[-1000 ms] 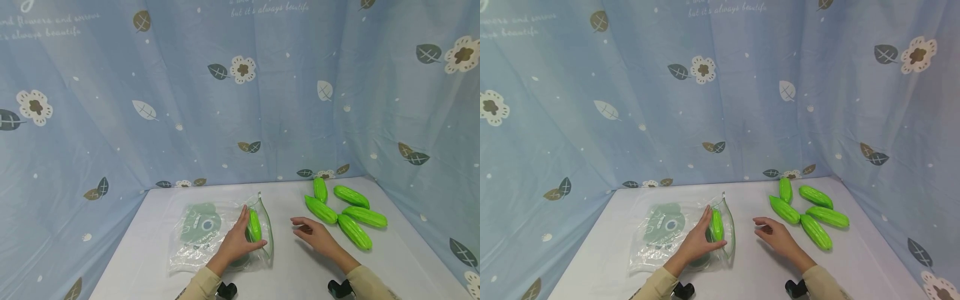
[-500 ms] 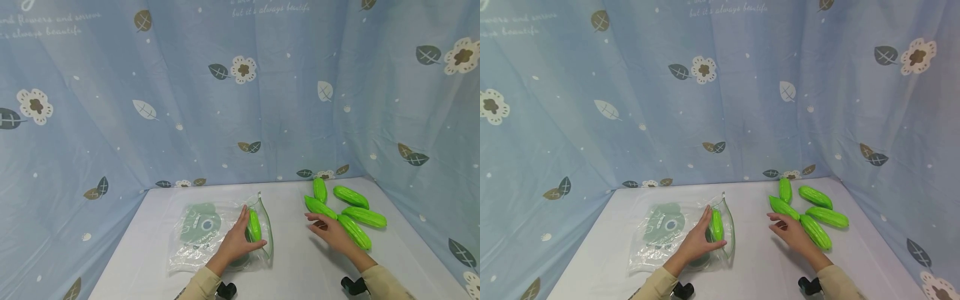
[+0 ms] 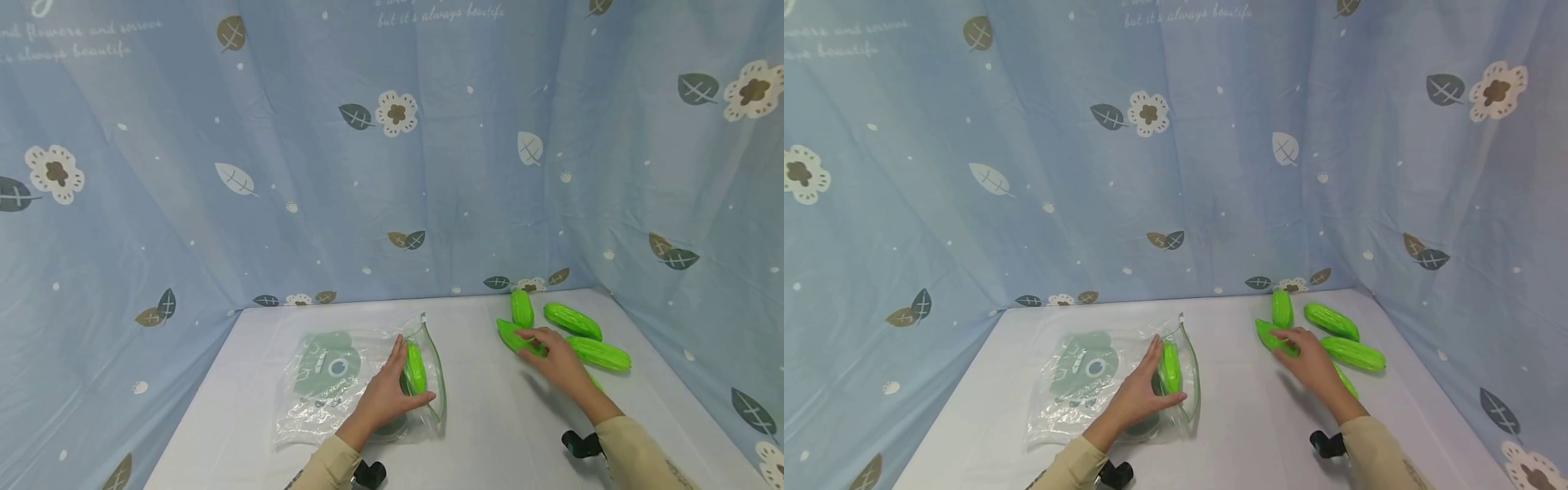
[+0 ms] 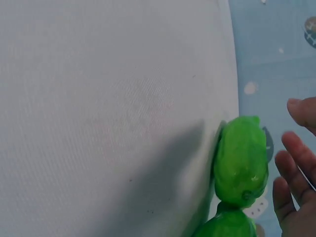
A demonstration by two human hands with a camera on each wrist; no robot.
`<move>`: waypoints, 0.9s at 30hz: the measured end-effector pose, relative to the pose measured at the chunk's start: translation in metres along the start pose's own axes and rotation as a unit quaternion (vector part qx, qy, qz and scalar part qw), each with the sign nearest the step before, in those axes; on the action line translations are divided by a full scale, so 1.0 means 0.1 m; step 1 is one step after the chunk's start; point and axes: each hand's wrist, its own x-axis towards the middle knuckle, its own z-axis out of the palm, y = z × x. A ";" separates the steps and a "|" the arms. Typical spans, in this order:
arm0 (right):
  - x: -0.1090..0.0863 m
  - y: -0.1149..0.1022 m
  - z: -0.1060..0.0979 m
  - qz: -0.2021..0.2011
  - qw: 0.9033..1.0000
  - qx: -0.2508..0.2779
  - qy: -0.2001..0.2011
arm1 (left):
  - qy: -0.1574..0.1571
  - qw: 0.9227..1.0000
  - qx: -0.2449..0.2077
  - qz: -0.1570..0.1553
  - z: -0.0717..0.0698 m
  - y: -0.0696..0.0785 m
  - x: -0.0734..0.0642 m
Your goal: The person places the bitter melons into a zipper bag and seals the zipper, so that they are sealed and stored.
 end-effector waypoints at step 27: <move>0.13 0.14 -0.01 0.076 0.991 -0.056 -0.099 | 0.002 1.000 -0.001 0.004 0.01 -0.02 0.00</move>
